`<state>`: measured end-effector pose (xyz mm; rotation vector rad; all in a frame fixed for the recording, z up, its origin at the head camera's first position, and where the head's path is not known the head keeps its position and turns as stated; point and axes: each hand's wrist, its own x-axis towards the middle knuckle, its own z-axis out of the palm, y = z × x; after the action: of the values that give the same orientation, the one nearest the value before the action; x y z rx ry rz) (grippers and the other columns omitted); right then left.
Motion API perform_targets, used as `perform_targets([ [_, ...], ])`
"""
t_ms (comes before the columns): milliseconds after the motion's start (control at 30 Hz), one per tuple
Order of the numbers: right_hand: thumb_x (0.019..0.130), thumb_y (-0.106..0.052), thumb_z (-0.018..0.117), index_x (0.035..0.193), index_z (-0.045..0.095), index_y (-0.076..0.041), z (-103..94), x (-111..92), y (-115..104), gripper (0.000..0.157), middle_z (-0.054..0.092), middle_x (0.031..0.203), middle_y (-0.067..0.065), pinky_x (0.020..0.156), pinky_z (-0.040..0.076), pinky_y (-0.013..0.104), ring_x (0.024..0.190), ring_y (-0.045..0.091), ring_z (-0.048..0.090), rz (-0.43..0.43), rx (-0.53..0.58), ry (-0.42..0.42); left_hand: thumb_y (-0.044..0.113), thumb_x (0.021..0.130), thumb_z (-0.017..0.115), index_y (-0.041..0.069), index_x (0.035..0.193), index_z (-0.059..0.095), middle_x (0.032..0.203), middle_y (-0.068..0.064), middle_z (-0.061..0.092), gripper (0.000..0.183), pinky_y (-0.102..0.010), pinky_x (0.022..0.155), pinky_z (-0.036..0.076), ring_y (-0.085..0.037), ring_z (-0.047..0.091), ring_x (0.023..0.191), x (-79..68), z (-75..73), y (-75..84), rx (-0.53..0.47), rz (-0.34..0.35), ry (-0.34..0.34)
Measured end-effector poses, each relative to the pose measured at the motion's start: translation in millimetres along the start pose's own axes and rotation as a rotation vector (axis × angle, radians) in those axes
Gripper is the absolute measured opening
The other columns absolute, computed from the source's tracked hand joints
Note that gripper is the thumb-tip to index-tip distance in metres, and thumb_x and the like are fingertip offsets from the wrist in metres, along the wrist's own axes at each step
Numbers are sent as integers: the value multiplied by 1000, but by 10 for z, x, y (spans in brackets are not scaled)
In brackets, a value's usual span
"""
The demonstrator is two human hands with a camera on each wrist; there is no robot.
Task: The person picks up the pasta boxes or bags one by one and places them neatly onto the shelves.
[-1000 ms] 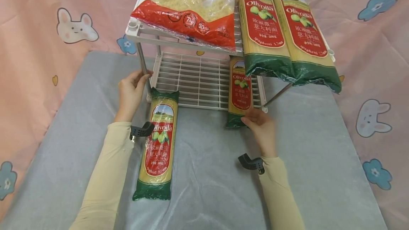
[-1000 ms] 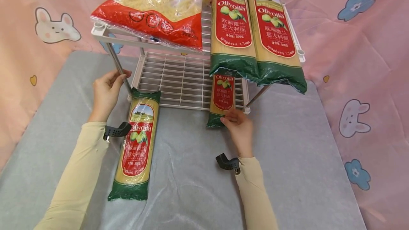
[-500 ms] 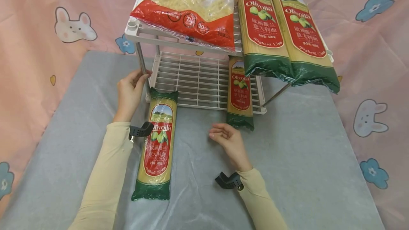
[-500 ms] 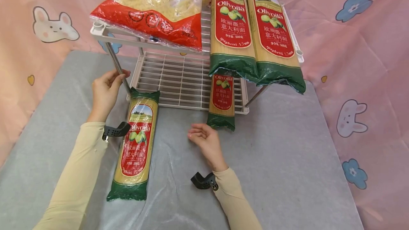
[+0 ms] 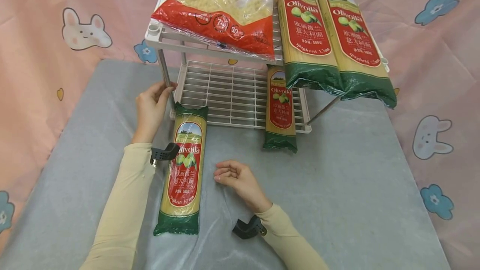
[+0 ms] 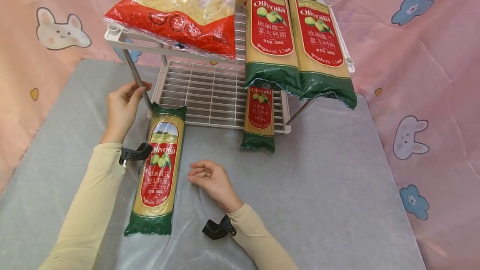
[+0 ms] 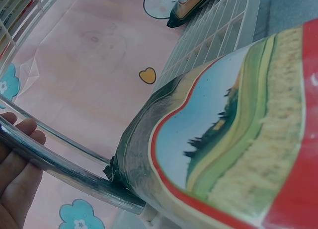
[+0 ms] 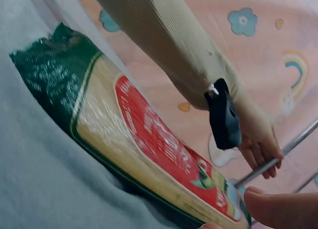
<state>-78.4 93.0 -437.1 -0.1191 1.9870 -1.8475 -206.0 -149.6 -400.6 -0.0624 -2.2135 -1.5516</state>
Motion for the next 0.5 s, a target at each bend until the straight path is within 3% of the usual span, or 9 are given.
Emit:
perform_targets([
  [333, 84, 7, 64, 115, 53, 17, 182, 28, 68, 34, 65, 99, 25, 82, 53, 26, 82, 11, 65, 84, 9, -85, 12, 95, 57, -5, 106, 68, 105, -16, 69, 23, -31, 90, 50, -23, 65, 102, 0, 5, 4, 2, 2, 2],
  [500, 82, 4, 67, 112, 54, 16, 308, 25, 83, 35, 67, 88, 13, 77, 54, 25, 79, 10, 65, 139, -8, -98, 13, 96, 57, -5, 106, 68, 105, -17, 69, 24, -30, 90, 50, -25, 64, 103, 0, 2, -4, -4, -6, 2],
])
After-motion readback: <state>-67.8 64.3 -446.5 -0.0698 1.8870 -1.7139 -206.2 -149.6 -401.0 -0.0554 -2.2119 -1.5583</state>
